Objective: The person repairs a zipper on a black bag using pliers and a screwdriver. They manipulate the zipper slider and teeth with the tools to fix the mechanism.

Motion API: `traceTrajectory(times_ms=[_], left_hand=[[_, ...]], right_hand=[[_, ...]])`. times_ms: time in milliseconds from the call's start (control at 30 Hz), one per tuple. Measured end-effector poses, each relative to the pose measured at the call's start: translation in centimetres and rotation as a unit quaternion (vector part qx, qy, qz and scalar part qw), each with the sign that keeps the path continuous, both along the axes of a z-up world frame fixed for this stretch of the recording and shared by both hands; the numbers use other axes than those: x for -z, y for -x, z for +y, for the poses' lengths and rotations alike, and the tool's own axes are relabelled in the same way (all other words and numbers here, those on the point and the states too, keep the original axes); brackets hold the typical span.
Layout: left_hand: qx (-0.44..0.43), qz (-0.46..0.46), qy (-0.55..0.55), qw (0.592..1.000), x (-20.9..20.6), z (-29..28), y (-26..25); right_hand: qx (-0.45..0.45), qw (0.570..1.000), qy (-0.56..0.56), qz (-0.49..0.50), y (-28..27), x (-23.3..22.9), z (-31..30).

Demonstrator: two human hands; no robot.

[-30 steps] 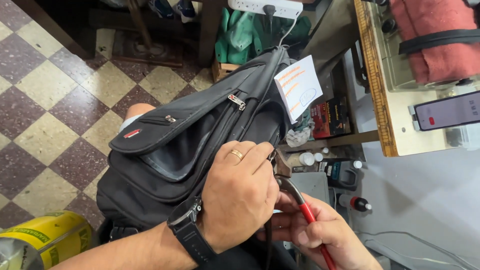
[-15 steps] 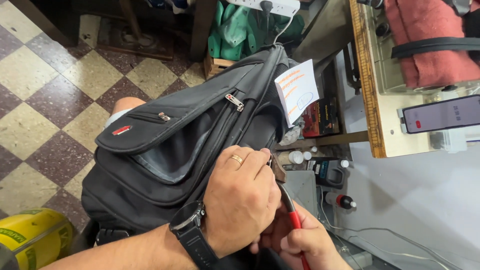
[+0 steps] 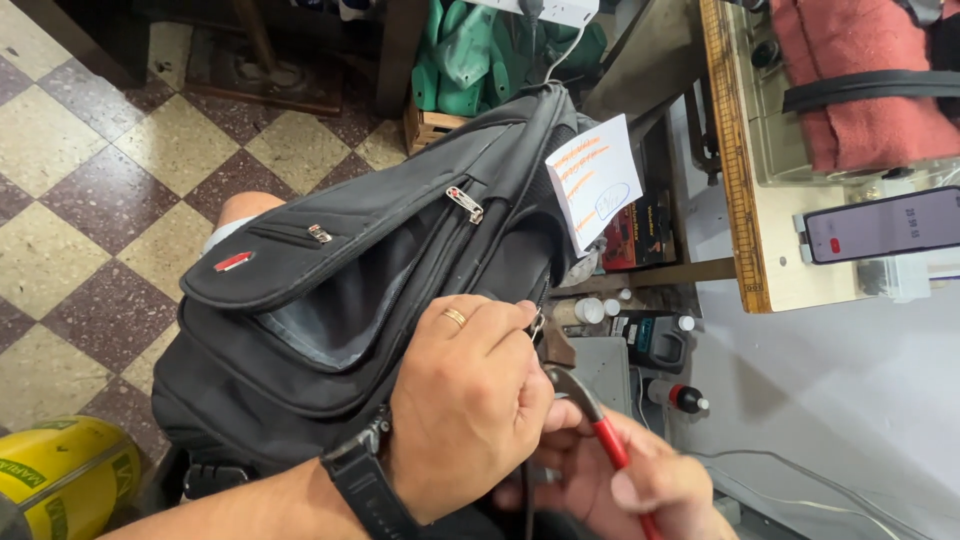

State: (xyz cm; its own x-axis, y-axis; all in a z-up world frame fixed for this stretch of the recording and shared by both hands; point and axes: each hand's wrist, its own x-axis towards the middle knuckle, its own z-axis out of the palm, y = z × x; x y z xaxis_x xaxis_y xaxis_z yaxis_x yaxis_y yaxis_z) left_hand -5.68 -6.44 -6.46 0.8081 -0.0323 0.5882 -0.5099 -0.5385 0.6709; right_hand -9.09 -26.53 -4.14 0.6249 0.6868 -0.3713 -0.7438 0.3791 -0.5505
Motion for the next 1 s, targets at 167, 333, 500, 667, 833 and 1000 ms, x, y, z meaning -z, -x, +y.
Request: traceTrajectory(times_ms=[167,333,500,667,833,1000], left_hand=[[0.029,0.095,0.027,0.995,-0.8,0.9,-0.8],[0.076,0.100,-0.158,0.980,-1.9,2.2,-2.5],[0.018,0.042,-0.380,0.924,-2.2,3.2,-3.9],[0.043,-0.030,-0.343,0.938,-0.7,2.5,-4.3],[0.093,-0.057,-0.305,0.946,0.0,2.9,-3.7],[0.150,-0.042,-0.236,0.959,0.4,3.1,-3.5]], right_hand=[[0.015,0.996,0.017,0.091,2.4,1.8,-0.5],[0.048,0.997,0.060,0.021,1.6,2.2,1.1],[0.104,0.991,0.055,0.064,2.5,4.2,1.2],[0.132,0.984,0.085,0.082,2.3,3.8,1.1],[0.054,0.997,0.032,0.042,0.7,2.4,0.0],[0.030,0.995,0.086,0.033,-0.9,0.8,-1.4]])
